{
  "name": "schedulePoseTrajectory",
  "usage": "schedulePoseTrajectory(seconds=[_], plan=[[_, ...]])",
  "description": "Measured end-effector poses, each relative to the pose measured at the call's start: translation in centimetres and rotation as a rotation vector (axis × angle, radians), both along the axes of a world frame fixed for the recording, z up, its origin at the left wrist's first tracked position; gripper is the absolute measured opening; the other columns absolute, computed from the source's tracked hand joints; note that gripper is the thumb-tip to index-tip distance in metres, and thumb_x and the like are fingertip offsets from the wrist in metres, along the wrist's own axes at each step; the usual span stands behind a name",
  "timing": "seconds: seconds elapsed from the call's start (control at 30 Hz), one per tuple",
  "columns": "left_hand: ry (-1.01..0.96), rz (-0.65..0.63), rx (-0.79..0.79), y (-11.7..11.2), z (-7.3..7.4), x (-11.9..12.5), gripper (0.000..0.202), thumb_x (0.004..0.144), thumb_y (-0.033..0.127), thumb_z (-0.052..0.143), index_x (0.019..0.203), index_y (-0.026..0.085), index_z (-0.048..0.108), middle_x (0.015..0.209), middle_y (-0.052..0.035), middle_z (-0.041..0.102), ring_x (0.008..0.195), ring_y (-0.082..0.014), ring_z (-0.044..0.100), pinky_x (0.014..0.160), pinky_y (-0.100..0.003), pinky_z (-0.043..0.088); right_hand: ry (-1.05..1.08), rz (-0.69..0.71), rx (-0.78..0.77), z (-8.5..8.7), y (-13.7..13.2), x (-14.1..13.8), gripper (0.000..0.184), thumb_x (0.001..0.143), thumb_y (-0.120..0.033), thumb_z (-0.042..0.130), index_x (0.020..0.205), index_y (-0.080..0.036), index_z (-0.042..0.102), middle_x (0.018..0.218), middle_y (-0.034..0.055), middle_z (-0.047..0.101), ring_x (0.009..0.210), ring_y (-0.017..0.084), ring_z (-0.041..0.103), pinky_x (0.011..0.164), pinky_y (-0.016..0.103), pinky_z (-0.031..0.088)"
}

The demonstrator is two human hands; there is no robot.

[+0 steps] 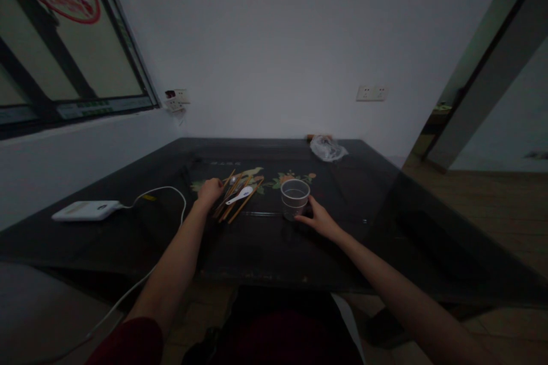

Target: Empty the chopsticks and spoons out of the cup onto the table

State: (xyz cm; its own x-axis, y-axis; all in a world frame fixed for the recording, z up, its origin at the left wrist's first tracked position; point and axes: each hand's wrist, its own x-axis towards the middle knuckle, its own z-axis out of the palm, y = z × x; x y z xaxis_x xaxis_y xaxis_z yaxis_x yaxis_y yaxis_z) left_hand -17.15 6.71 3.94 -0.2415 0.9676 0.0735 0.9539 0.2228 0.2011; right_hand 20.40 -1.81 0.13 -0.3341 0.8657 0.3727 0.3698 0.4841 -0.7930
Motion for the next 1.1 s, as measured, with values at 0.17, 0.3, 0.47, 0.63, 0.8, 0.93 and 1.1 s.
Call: schedulePoseTrajectory(seconds=[0.17,0.3,0.47,0.63,0.8,0.93,1.1], plan=[[0.009,0.007,0.000,0.06,-0.03,-0.25,0.031,0.083,0.040,0.051,0.097,0.018,0.068,0.104,-0.0137,0.068,0.096,-0.0262,0.063,0.077,-0.029,0.048,-0.002,-0.014,0.008,0.19,-0.18,-0.04,0.065,0.072,-0.033,0.071,0.127,-0.018,0.041,0.125,0.0143,0.055,0.113,0.027,0.055,0.095,0.043,0.046],[0.005,-0.011,-0.010,0.18,-0.09,-0.15,0.032,0.083,0.040,0.051,0.098,0.018,0.068,0.104,-0.0134,0.068,0.096,-0.0253,0.063,0.075,-0.027,0.047,0.001,-0.011,-0.011,0.05,-0.08,-0.07,0.065,0.072,-0.032,0.071,0.127,-0.018,0.040,0.124,0.0146,0.056,0.113,0.027,0.056,0.095,0.043,0.046],[0.016,-0.006,0.005,0.20,-0.23,-0.24,0.029,0.083,0.037,0.051,0.098,0.018,0.068,0.103,-0.0126,0.068,0.096,-0.0257,0.063,0.075,-0.027,0.047,0.009,0.001,-0.004,-0.31,0.19,0.03,0.066,0.072,-0.034,0.072,0.128,-0.018,0.040,0.127,0.0150,0.054,0.117,0.027,0.053,0.098,0.045,0.044],[0.018,-0.009,-0.007,0.03,-0.24,-0.36,0.032,0.083,0.039,0.051,0.098,0.017,0.068,0.103,-0.0129,0.068,0.095,-0.0240,0.063,0.074,-0.026,0.047,0.023,0.010,0.001,-0.48,0.31,0.13,0.067,0.072,-0.033,0.072,0.129,-0.019,0.040,0.129,0.0144,0.053,0.117,0.027,0.053,0.099,0.046,0.043],[0.019,-0.007,-0.016,0.06,-0.34,-0.37,0.030,0.081,0.038,0.052,0.096,0.017,0.068,0.102,-0.0130,0.069,0.094,-0.0243,0.064,0.073,-0.025,0.047,0.010,0.002,0.005,-0.44,0.33,0.15,0.068,0.071,-0.034,0.072,0.129,-0.020,0.040,0.129,0.0142,0.053,0.117,0.028,0.054,0.098,0.046,0.044],[0.019,-0.018,-0.026,0.19,-0.50,-0.37,0.026,0.080,0.034,0.053,0.092,0.017,0.069,0.100,-0.0124,0.070,0.093,-0.0245,0.064,0.073,-0.026,0.047,0.002,0.004,0.004,-0.29,0.21,0.15,0.068,0.072,-0.036,0.071,0.129,-0.018,0.040,0.128,0.0152,0.053,0.116,0.028,0.054,0.097,0.044,0.044],[0.014,-0.017,-0.033,0.28,-0.53,-0.26,0.024,0.081,0.033,0.052,0.090,0.018,0.069,0.101,-0.0126,0.070,0.094,-0.0251,0.065,0.075,-0.027,0.047,-0.004,0.003,0.012,-0.26,0.14,0.17,0.066,0.072,-0.036,0.071,0.128,-0.019,0.040,0.128,0.0142,0.054,0.116,0.027,0.054,0.096,0.043,0.045]])
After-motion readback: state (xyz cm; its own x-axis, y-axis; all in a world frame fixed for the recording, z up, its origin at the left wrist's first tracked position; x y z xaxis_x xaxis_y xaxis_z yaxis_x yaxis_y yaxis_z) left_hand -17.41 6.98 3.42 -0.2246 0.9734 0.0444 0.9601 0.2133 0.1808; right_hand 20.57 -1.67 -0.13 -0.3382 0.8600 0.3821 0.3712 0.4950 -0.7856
